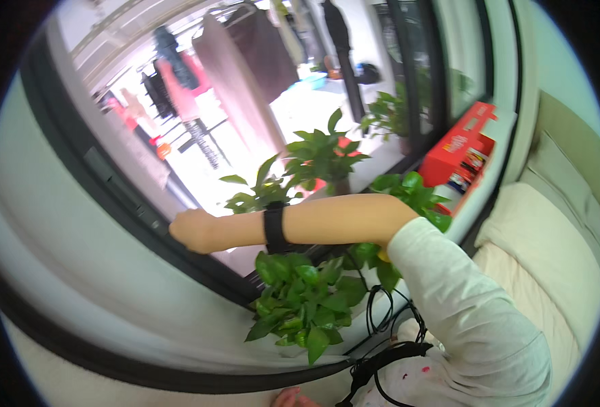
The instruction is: Making the bed by straightening the duvet and smoothing the sheets.
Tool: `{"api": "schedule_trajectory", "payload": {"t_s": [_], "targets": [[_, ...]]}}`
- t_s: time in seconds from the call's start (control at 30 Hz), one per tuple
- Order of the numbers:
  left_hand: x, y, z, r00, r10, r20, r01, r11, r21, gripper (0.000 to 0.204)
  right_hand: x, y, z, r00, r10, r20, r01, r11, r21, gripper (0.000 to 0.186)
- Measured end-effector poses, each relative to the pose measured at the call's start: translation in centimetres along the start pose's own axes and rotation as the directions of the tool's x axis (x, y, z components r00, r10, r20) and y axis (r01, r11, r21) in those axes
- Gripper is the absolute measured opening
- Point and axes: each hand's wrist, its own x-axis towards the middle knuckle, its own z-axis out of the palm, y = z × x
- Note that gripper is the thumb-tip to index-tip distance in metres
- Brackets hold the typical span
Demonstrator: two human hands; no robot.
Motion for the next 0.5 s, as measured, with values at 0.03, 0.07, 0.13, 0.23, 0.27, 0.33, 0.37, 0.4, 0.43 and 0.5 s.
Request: {"api": "schedule_trajectory", "payload": {"t_s": [0.03, 0.07, 0.13, 0.23, 0.27, 0.33, 0.37, 0.4, 0.43, 0.5], "targets": [[1.9, 1.6, 1.4, 0.997, -0.013, -0.07, 0.016, 0.999, 0.044, 0.034, 0.0, 0.5, -0.1, 1.0, 0.018, -0.005, -0.019, 1.0, -0.015, 0.021], [2.9, 1.9, 2.0, 0.99, -0.025, -0.139, 0.037, 0.996, 0.086, 0.023, -0.1, 1.3, 0.1, 0.996, -0.018, -0.084, 0.015, 0.999, -0.033, 0.015], [1.2, 0.8, 2.2, 0.992, 0.005, -0.123, 0.002, 0.998, 0.057, 0.023, -1.9, 0.2, -0.7, 0.996, -0.057, -0.069, 0.053, 0.997, -0.054, 0.017], [1.0, 0.5, 3.4, 0.998, 0.031, -0.054, -0.04, 0.984, -0.176, 0.021, -6.4, -1.7, -3.5, 0.987, -0.084, -0.137, 0.086, 0.996, 0.009, 0.012], [0.7, 1.3, 4.0, 0.999, 0.027, -0.028, -0.035, 0.937, -0.347, 0.02, -8.6, -2.8, -5.0, 0.986, -0.087, -0.143, 0.091, 0.996, 0.02, 0.011], [1.2, 2.0, 4.6, 0.989, 0.08, 0.122, -0.027, 0.921, -0.388, 0.019, -12.1, -4.0, -7.1, 0.961, -0.172, -0.216, 0.151, 0.982, -0.114, 0.01], [1.3, 2.3, 4.7, 0.961, 0.151, 0.23, -0.049, 0.916, -0.399, 0.018, -13.7, -4.6, -7.7, 0.967, -0.126, -0.22, 0.103, 0.988, -0.111, 0.01], [0.6, 1.3, 4.2, 0.863, 0.174, 0.475, 0.031, 0.918, -0.394, 0.043, -15.3, -5.2, -8.5, 0.917, -0.204, -0.343, 0.149, 0.972, -0.18, 0.01], [-0.4, 0.5, 4.8, 0.844, 0.205, 0.495, 0.026, 0.907, -0.42, 0.043, -16.8, -5.9, -9.4, 0.845, -0.29, -0.45, 0.186, 0.947, -0.261, 0.012], [-0.6, 2.9, 7.7, 0.759, 0.119, 0.64, 0.225, 0.875, -0.429, 0.046, -20.4, -7.4, -10.2, 0.675, -0.451, -0.585, 0.214, 0.877, -0.43, 0.015]]}}
